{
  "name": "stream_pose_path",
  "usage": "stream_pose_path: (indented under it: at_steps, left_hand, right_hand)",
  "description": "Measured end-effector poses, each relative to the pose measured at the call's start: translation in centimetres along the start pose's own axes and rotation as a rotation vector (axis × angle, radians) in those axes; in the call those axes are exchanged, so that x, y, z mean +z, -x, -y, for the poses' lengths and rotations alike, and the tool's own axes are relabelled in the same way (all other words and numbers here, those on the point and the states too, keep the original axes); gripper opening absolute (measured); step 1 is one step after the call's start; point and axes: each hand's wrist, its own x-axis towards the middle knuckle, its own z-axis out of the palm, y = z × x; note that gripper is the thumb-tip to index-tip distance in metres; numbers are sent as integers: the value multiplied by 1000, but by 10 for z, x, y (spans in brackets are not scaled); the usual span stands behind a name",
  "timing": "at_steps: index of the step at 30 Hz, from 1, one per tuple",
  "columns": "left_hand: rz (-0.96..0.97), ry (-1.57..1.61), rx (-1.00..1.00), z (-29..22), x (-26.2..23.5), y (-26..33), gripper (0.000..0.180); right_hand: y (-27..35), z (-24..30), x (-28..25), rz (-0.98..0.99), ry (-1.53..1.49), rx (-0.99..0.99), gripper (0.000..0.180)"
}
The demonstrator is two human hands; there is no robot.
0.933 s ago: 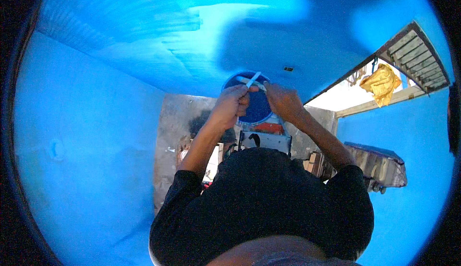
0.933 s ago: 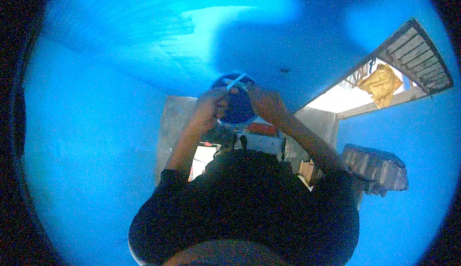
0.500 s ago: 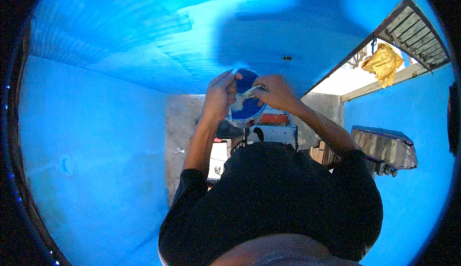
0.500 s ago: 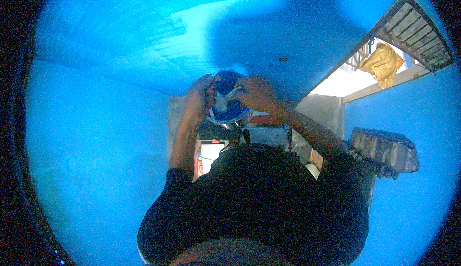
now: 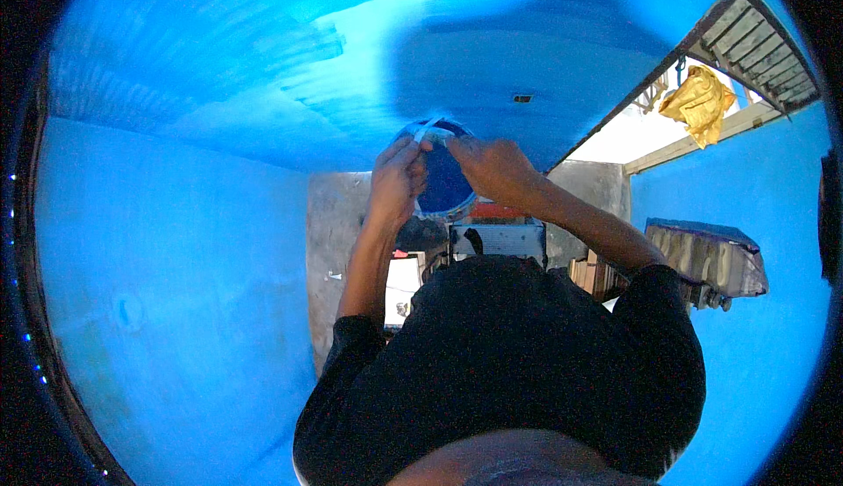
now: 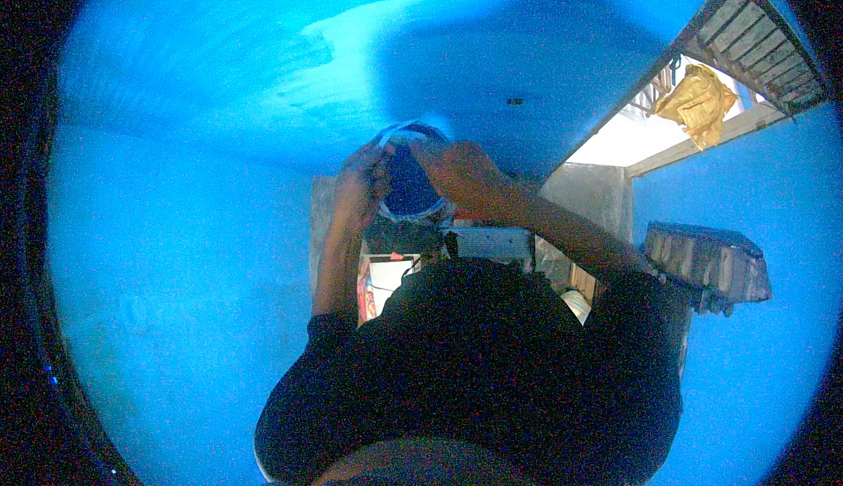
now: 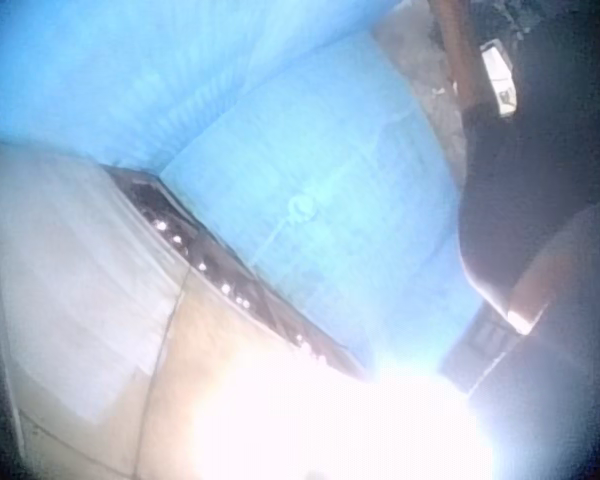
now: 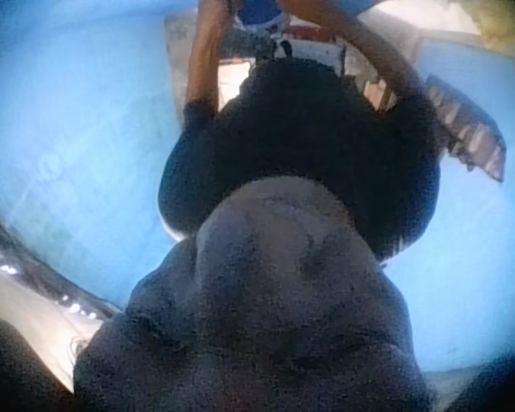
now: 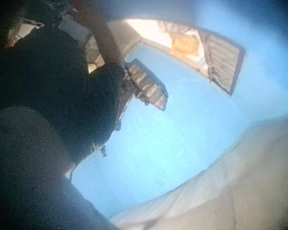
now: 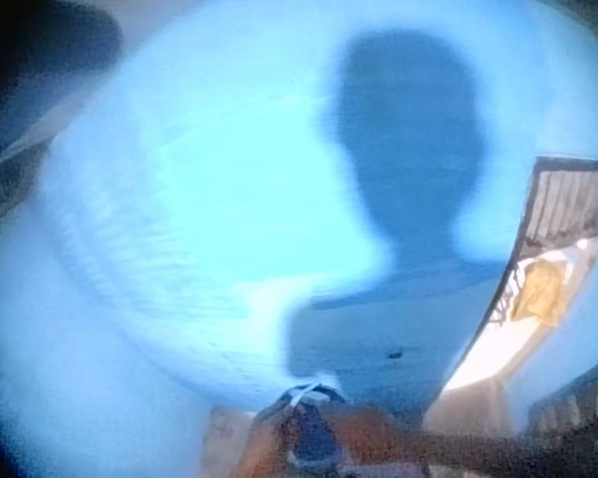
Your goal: The person paints a ceiling with blue paint using a brush and a bucket. They repeatedly dip the brush into the bucket and apply paint to the ceiling surface in broad strokes.
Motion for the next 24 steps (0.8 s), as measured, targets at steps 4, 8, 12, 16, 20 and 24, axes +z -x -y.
stream_pose_path:
  at_steps: [4,8,12,16,20,24]
  left_hand:
    - [-50,-79,5,5,-5,-6,16]
    - [-54,-110,36,-11,15,6,16]
    - [-37,-158,40,-10,15,4,17]
    - [6,-58,59,3,3,-4,17]
    - [-64,-102,-27,-15,21,17,16]
    - [-27,-16,-43,5,-2,6,15]
  right_hand:
    - [13,-5,-6,-48,74,-26,16]
    - [20,-2,-25,8,-154,191,17]
    - [6,-9,5,3,-379,64,19]
    - [-2,-8,11,77,-759,29,20]
    - [0,-11,1,35,-374,-16,15]
    - [-1,-6,0,-83,-73,-62,16]
